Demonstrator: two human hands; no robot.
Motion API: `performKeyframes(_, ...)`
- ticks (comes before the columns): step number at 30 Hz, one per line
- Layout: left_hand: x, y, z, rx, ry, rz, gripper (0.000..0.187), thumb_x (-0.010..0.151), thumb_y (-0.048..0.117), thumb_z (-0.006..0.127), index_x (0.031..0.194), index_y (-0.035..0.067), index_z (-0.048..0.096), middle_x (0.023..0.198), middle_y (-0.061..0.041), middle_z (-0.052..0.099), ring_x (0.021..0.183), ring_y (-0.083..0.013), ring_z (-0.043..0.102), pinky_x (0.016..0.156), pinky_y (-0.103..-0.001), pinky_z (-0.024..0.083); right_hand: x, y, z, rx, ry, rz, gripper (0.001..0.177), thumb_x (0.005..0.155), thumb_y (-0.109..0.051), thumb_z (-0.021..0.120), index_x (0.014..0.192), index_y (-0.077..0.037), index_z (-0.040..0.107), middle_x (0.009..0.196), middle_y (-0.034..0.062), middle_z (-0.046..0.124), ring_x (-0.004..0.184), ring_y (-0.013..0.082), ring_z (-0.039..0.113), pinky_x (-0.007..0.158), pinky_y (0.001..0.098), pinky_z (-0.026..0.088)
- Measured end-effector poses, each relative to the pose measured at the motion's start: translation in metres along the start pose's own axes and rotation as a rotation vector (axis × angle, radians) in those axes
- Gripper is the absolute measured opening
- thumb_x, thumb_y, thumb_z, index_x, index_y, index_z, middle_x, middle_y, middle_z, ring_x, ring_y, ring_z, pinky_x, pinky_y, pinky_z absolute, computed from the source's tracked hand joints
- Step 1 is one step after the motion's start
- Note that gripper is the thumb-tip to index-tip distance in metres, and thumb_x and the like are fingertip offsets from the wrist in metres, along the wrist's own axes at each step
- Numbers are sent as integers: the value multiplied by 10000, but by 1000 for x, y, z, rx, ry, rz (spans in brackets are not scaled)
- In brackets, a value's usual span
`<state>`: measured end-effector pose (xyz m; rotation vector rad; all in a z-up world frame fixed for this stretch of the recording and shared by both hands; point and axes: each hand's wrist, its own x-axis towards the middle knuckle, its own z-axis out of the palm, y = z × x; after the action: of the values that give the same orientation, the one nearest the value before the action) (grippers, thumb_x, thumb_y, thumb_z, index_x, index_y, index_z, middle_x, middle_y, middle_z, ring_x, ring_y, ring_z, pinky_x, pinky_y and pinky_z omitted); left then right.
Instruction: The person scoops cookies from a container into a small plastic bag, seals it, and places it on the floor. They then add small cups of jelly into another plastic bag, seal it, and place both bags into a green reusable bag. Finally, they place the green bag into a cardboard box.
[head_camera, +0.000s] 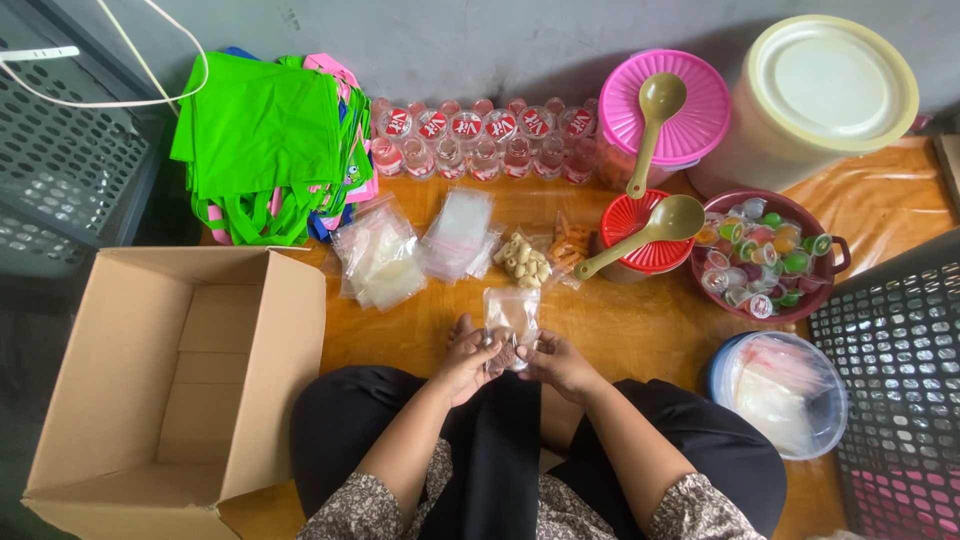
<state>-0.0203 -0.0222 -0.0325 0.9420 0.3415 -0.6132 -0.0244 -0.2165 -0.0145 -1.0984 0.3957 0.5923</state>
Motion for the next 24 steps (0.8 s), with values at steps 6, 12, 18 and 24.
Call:
performKeyframes(6,17,-21,-24,60,-33,-21,467,891,52,783,1306,103,574,931,-95,649,729,-244,760,669,-320,683,30,23,-30,-96,21,-18,303,934,-193,765,1160,-46,627,862,163,699,651,289,764,585,366,682)
performKeyframes(12,10,-8,-15,129,-46,42,438,871,-58,757,1237,105,580,936,-133,708,784,-229,764,713,-286,674,16,11,-19,-43,9,-79,315,882,-16,778,1150,-56,617,958,146,703,803,250,764,686,315,672)
performKeyframes(18,-7,7,5,74,-103,118,564,806,-144,765,1282,107,596,989,-51,709,808,-119,715,699,-203,626,24,20,-27,-129,-123,-103,338,822,80,795,1051,-71,597,920,50,692,787,178,743,670,267,662)
performKeyframes(24,-26,35,18,354,-64,199,557,802,-65,814,1247,44,497,857,-52,594,748,-84,642,692,-216,599,-14,-18,5,-238,-107,-115,388,887,-191,812,1212,-38,666,1074,115,696,982,231,676,890,407,586)
